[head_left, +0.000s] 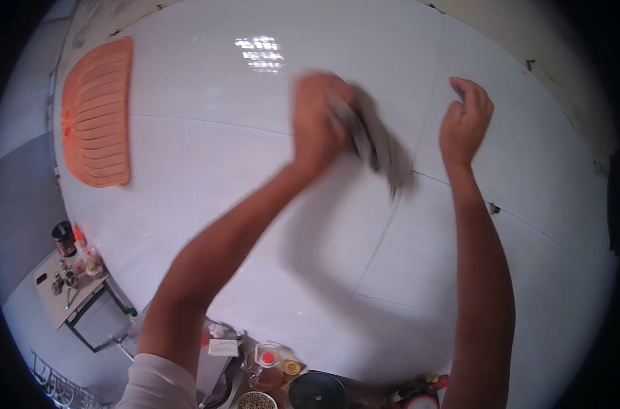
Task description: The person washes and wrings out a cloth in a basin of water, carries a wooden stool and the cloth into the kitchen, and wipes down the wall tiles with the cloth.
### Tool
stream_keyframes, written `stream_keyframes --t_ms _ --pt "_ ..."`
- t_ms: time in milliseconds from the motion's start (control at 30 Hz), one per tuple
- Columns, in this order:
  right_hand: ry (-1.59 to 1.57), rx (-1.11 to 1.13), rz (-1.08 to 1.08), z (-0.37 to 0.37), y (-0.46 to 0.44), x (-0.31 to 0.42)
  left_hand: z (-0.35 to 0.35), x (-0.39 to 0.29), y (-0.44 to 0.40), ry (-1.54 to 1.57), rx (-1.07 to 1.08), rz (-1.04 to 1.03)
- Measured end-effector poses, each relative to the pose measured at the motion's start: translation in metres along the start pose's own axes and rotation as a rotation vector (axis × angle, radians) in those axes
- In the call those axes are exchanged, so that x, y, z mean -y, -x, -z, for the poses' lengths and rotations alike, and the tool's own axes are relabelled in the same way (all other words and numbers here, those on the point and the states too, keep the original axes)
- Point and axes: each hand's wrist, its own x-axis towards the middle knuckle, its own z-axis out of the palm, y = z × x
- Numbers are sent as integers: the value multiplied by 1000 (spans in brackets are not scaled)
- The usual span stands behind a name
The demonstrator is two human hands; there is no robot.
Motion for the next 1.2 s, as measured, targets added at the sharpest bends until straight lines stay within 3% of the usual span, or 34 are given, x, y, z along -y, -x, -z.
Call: stream_keyframes --t_ms 33,67,133,200,233,267,400,600,667,733,933,1000,1133,1200 --pt "-16 1 -20 1 0 2 0 4 -23 -34 -105 294" --pt "-36 2 -44 1 0 5 -2 11 -43 -41 -187 462" --pt "-47 5 -58 1 0 7 -2 39 -74 251 -293 824" --pt "-65 3 -73 1 -1 6 3 43 -82 615 -286 822" --pt "-72 -9 -52 0 -1 5 6 38 -78 609 -117 715" --pt "-78 -23 -36 -1 0 5 6 42 -63 610 -110 719" --pt "-73 -43 -53 -2 1 4 16 16 -3 -293 319 -170" --pt "-124 -78 -48 -5 0 5 44 -67 100 -122 623 30" --pt "-115 -70 -62 -5 0 6 44 -88 138 96 862 -22" --pt "-113 -68 -61 -4 -1 8 28 -107 150 130 906 -262" --pt "-129 -109 -8 -8 0 2 -47 -115 79 -99 685 -53" --pt "-157 -121 -19 -8 -1 2 -59 -112 63 -197 428 61" --pt "-160 -119 -37 -7 0 2 -50 -118 88 -245 409 80" --pt "-142 -123 -7 -8 -1 1 -31 -128 115 -171 541 49"
